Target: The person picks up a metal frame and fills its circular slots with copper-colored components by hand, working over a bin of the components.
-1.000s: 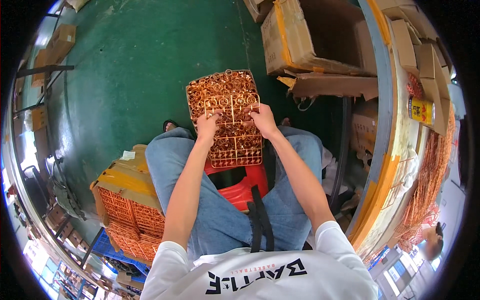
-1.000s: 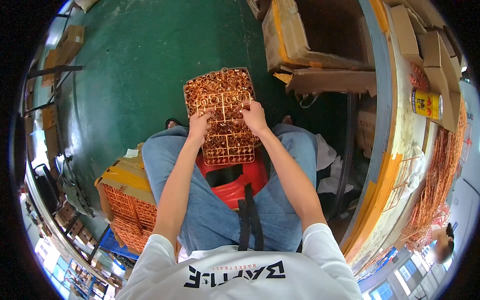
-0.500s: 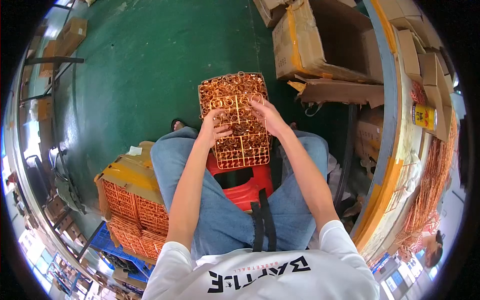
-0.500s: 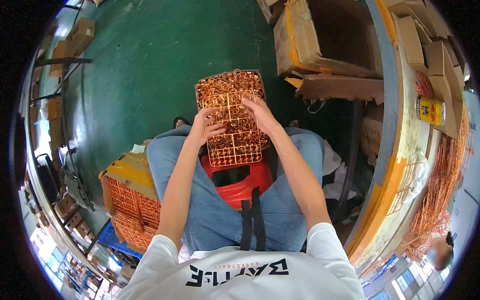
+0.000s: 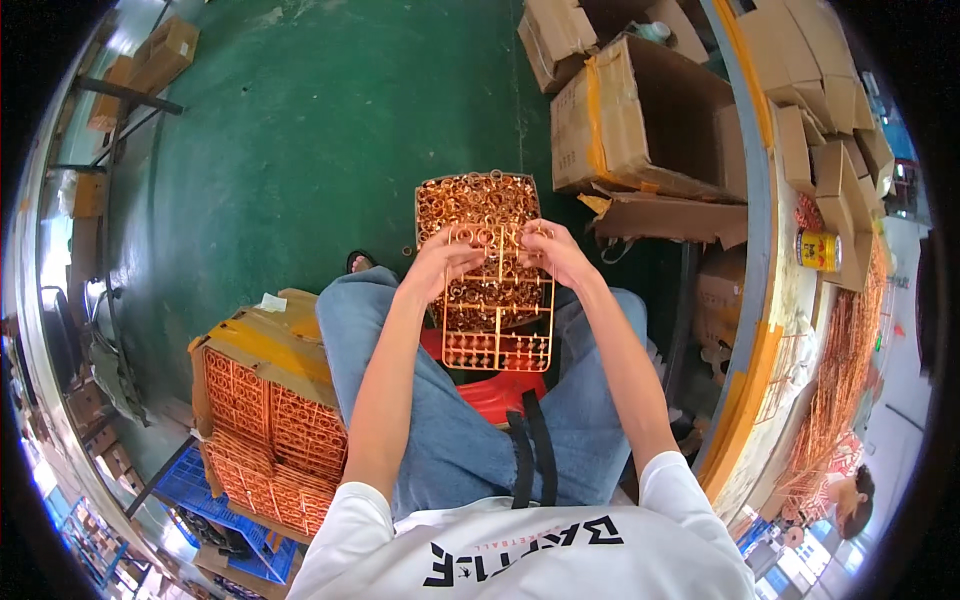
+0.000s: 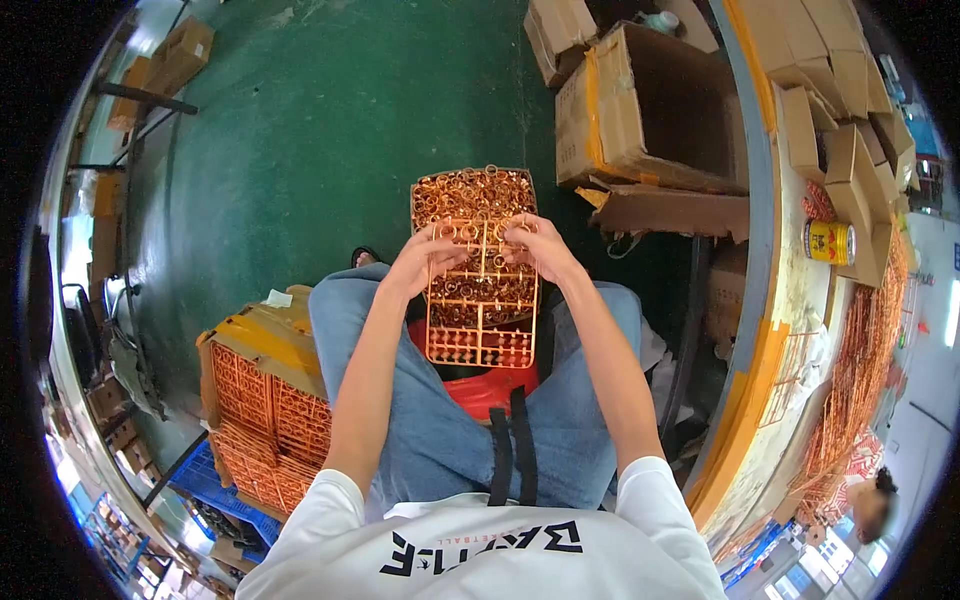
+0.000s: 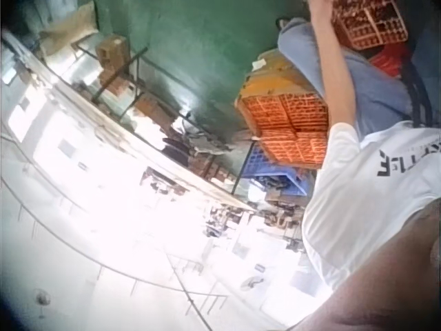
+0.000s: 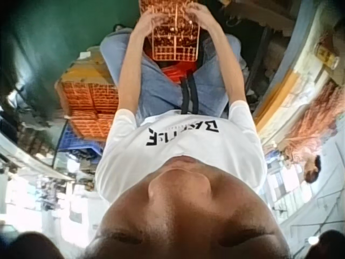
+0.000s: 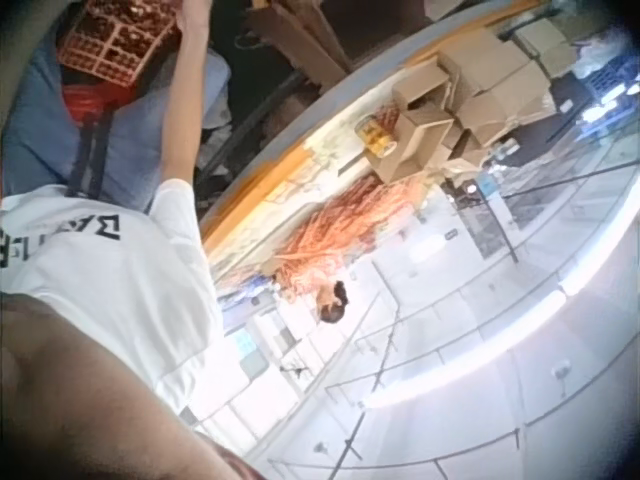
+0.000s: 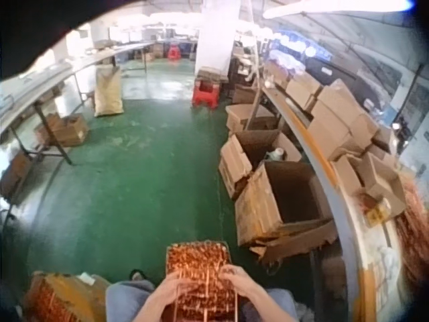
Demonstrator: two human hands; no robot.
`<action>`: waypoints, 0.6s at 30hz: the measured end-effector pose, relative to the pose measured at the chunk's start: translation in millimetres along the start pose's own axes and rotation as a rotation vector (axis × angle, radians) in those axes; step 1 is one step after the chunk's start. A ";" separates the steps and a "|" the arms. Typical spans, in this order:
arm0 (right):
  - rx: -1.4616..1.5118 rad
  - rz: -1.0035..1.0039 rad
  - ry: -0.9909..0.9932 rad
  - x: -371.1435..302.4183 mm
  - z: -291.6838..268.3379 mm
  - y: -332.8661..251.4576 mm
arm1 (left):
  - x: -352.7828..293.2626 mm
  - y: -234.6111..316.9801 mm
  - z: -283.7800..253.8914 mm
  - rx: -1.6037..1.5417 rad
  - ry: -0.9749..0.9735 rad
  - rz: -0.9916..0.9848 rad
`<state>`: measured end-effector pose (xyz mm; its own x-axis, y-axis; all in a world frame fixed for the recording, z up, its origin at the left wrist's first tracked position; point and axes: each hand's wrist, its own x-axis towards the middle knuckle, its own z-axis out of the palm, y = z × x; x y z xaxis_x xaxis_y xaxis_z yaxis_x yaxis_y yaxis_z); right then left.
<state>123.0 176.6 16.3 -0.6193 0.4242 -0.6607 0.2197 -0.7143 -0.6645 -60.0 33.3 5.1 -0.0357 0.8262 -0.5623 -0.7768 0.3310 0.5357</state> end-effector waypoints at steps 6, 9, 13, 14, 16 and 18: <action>-0.086 0.027 0.130 5.2 10.9 15.8 | 9.2 -13.3 4.3 0.190 0.240 0.030; -0.063 0.026 0.172 4.5 29.2 22.5 | 18.6 -24.2 -10.6 0.402 0.461 0.217; 0.038 -0.023 0.165 1.3 31.5 26.4 | 23.4 -22.5 -12.3 0.316 0.428 0.081; 0.038 -0.022 0.171 0.9 28.8 27.6 | 22.0 -20.0 -7.5 0.315 0.423 0.077; 0.094 0.008 0.218 -1.7 27.9 29.8 | 17.7 -16.4 -0.5 0.389 0.441 0.006; 0.144 0.008 0.210 -5.2 21.7 28.9 | 15.1 -11.5 8.0 0.366 0.425 -0.083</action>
<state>116.2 141.6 8.1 -0.4447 0.5136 -0.7338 0.1049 -0.7837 -0.6122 -46.5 45.6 -4.6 -0.2927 0.5599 -0.7751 -0.5217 0.5858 0.6202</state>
